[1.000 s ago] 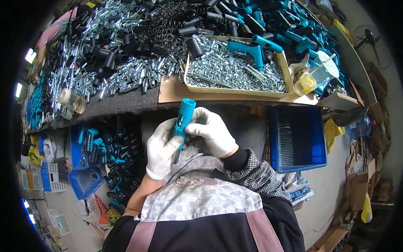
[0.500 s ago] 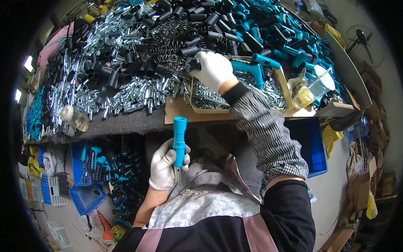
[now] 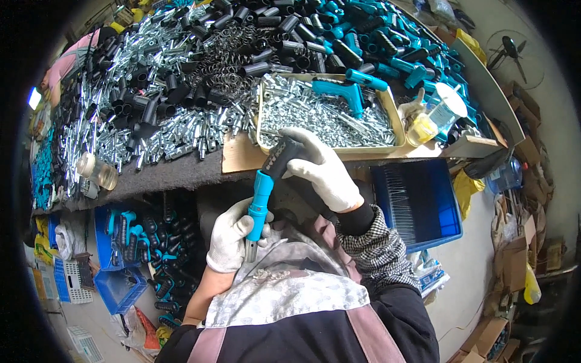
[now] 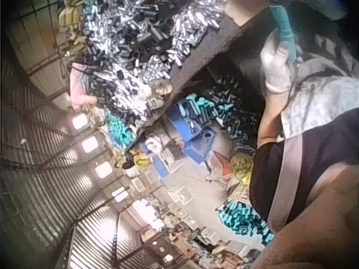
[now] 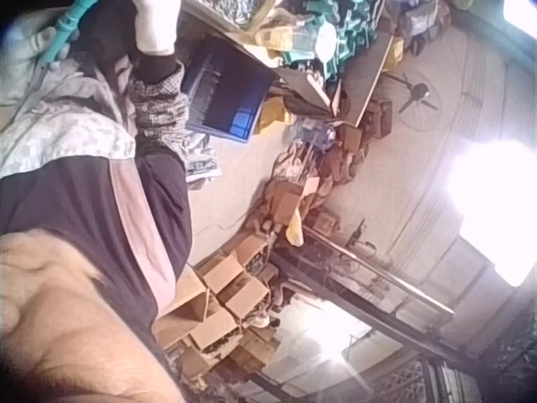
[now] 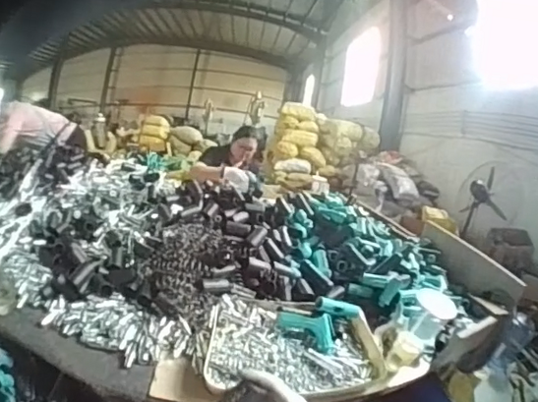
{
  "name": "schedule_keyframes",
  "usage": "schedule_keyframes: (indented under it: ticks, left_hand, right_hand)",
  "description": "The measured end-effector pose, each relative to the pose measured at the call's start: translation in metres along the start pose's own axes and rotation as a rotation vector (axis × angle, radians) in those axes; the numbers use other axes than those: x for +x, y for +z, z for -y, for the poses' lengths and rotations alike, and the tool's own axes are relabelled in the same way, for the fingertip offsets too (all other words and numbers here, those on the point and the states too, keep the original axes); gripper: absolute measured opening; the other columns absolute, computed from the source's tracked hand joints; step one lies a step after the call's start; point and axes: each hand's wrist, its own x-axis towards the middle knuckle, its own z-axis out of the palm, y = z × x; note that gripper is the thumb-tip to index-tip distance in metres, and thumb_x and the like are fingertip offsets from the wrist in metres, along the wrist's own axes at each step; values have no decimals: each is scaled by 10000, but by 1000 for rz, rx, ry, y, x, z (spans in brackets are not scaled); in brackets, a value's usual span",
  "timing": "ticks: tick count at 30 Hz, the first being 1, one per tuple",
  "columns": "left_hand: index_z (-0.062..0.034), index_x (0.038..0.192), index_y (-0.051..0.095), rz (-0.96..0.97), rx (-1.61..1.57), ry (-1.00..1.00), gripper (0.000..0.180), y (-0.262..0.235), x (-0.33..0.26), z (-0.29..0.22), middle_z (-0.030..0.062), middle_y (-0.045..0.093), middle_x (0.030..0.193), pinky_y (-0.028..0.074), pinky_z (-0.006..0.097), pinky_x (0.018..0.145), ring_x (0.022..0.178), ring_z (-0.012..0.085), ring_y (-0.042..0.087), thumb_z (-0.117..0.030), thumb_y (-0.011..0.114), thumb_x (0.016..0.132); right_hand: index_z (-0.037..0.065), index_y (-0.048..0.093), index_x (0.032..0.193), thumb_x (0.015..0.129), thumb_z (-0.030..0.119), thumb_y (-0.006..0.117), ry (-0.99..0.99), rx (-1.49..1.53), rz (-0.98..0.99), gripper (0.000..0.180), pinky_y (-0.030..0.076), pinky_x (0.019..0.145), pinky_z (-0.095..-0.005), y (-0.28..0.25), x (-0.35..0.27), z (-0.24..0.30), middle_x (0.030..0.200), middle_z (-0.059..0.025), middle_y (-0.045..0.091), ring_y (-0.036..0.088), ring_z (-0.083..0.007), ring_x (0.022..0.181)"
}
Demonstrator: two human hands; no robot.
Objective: Assembling plastic tool handles by inserting internal metal components and springs.
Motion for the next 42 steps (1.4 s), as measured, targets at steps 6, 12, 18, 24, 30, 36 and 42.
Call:
schedule_keyframes:
  ticks: [6, 12, 18, 24, 30, 36, 42]
  left_hand:
    - [103, 1378, 458, 30, 82, -89, 660, 2, -10, 6, 180, 655, 1105, 551, 275, 693, 837, 173, 655, -337, 690, 944]
    - [98, 1396, 437, 41, 74, -100, 675, 8, -7, 11, 171, 649, 1114, 552, 275, 700, 836, 172, 653, -334, 691, 944]
    - [92, 1391, 423, -3, -16, -12, 712, 15, -5, 5, 175, 642, 1077, 561, 289, 678, 823, 183, 653, -330, 735, 910]
    - [115, 1370, 435, 12, 183, -46, 757, 13, 4, 4, 161, 647, 1060, 559, 269, 659, 799, 169, 651, -415, 718, 910]
    - [80, 1263, 497, 48, 79, -107, 719, 21, 4, 11, 142, 629, 1021, 558, 272, 604, 762, 172, 653, -479, 732, 877]
    - [16, 1266, 490, 60, 154, -17, 725, 32, 15, 3, 89, 608, 880, 475, 231, 494, 604, 124, 585, -561, 694, 878]
    - [45, 1250, 594, 65, 948, 250, 830, 8, 12, 19, 142, 701, 882, 537, 321, 751, 816, 198, 690, -661, 702, 827]
  right_hand:
    - [-1, 433, 1453, 878, 239, 762, -62, 66, 38, 705, 455, 1051, -350, -13, -9, -14, 1329, -141, 575, 592, -214, 1191]
    - [80, 230, 1565, 876, 308, 765, -13, 472, 51, 901, 525, 960, -478, 17, -17, -23, 1348, -221, 547, 647, -345, 1126]
    - [-3, 392, 1499, 996, 340, 588, -260, 20, -284, 639, 504, 862, -309, -8, -14, -10, 1282, -164, 607, 614, -171, 1032]
    - [-16, 606, 1311, 908, 81, 659, -158, -454, -243, 418, 465, 1011, -311, -3, -23, 11, 1219, -119, 673, 612, -171, 1134]
    - [16, 594, 1328, 893, 48, 611, -435, -585, -148, 437, 459, 1039, -366, 0, -22, -9, 1287, -166, 625, 607, -289, 1195]
    - [64, 490, 1407, 892, 193, 671, -510, -708, 39, 561, 428, 1085, -430, 11, -34, -25, 1397, -202, 517, 506, -377, 1310]
    - [44, 703, 1002, 885, 173, 693, -567, -1005, 235, 174, 545, 822, -404, -35, -14, 43, 987, -122, 698, 673, -316, 925]
